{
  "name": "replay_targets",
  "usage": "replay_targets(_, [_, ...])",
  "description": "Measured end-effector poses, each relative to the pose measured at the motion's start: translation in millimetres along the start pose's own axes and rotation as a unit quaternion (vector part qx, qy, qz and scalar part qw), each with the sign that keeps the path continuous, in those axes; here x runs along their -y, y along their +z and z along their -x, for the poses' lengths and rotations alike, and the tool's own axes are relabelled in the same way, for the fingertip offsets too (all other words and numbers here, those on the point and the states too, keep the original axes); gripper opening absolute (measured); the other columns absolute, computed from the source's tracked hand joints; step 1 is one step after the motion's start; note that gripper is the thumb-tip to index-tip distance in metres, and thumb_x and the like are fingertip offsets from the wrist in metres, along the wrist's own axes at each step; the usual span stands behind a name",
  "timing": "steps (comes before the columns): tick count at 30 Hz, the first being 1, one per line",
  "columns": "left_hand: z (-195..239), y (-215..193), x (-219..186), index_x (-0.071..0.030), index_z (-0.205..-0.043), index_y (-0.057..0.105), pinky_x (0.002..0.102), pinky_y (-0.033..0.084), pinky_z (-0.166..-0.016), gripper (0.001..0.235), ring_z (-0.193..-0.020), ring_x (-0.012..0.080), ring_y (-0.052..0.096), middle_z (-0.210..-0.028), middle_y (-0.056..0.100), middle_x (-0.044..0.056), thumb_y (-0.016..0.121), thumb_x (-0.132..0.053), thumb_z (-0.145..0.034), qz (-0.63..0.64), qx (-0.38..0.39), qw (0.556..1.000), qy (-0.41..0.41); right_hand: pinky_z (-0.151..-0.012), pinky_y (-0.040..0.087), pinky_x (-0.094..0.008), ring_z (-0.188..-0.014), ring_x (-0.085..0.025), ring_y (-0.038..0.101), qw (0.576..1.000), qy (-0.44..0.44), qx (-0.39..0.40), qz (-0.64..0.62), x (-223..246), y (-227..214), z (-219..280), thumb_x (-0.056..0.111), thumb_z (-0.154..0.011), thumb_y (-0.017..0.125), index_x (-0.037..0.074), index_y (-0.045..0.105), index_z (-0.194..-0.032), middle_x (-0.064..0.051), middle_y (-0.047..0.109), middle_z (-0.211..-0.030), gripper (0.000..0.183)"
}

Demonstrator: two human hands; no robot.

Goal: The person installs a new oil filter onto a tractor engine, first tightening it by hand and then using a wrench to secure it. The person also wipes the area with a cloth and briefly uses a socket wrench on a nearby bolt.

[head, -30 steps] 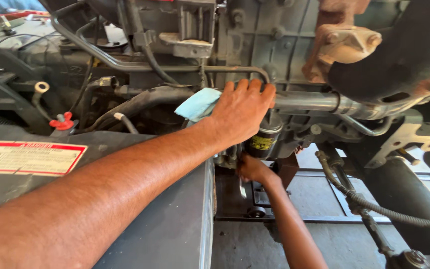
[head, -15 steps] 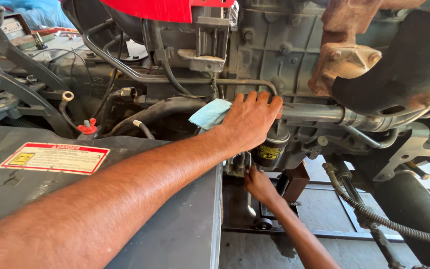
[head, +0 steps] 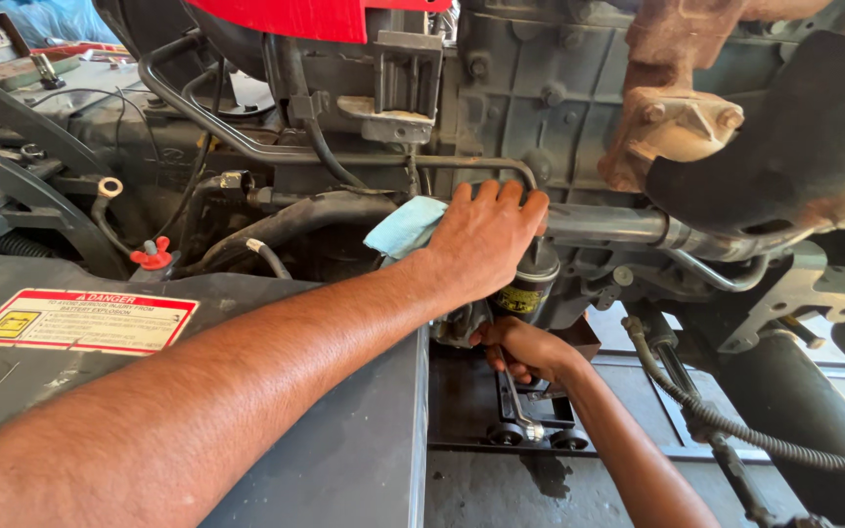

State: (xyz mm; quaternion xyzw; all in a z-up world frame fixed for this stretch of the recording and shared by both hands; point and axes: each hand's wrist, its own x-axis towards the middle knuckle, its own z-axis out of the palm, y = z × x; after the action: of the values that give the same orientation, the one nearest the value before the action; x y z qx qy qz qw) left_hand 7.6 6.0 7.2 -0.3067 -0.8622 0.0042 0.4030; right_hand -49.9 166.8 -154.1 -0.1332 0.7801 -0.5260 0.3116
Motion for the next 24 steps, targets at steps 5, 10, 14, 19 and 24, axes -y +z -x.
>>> replay_targets(5, [0,6,0,-0.006,-0.11,0.062,0.049,0.047,-0.074,0.026,-0.091,0.0302,0.065,-0.097,0.066,0.014,0.068,-0.017,-0.088,-0.006,-0.001,1.0,0.0,-0.032,0.029,-0.03,-0.037,-0.012,0.035,1.0,0.017,-0.015,-0.011,3,-1,2,0.024,-0.101,0.046,0.0,0.06,-0.116,-0.006,0.052,-0.06,0.031])
replay_targets(10, [0,6,-1,-0.006,-0.11,0.062,0.049,0.048,-0.075,0.025,-0.091,0.0309,0.066,-0.096,0.067,0.014,0.067,-0.019,-0.09,-0.005,-0.004,1.0,-0.002,-0.039,0.047,-0.033,-0.044,-0.016,0.054,0.985,0.004,-0.055,0.161,-21,9,-22,0.027,-0.102,0.045,0.005,0.054,-0.112,-0.01,0.064,-0.067,0.025])
replay_targets(14, [-1,4,0,-0.008,-0.108,0.062,0.048,0.048,-0.077,0.024,-0.093,0.03,0.066,-0.097,0.067,0.013,0.067,-0.016,-0.086,-0.008,0.008,1.0,-0.004,-0.057,0.058,-0.042,-0.061,-0.026,0.07,0.952,-0.089,-0.089,0.279,-50,1,-50,0.027,-0.105,0.043,-0.003,0.058,-0.101,-0.014,0.07,-0.075,0.034])
replay_targets(19, [1,4,-1,-0.006,-0.11,0.062,0.05,0.048,-0.077,0.025,-0.092,0.0314,0.066,-0.098,0.067,0.015,0.067,-0.018,-0.089,-0.009,-0.011,1.0,-0.001,-0.083,0.048,-0.057,-0.097,-0.053,0.061,0.741,-0.441,-0.311,0.4,-90,-8,-113,0.016,-0.095,0.054,-0.003,0.063,-0.108,-0.032,0.064,-0.103,0.025])
replay_targets(24, [-1,3,0,-0.004,-0.115,0.06,0.049,0.049,-0.076,0.031,-0.091,0.0298,0.066,-0.1,0.066,0.016,0.065,-0.017,-0.088,-0.018,0.04,0.999,0.007,-0.084,0.048,-0.059,-0.103,-0.055,0.058,0.779,-0.352,-0.384,0.349,-106,-1,-143,0.014,-0.095,0.054,-0.002,0.06,-0.121,-0.034,0.063,-0.112,0.031])
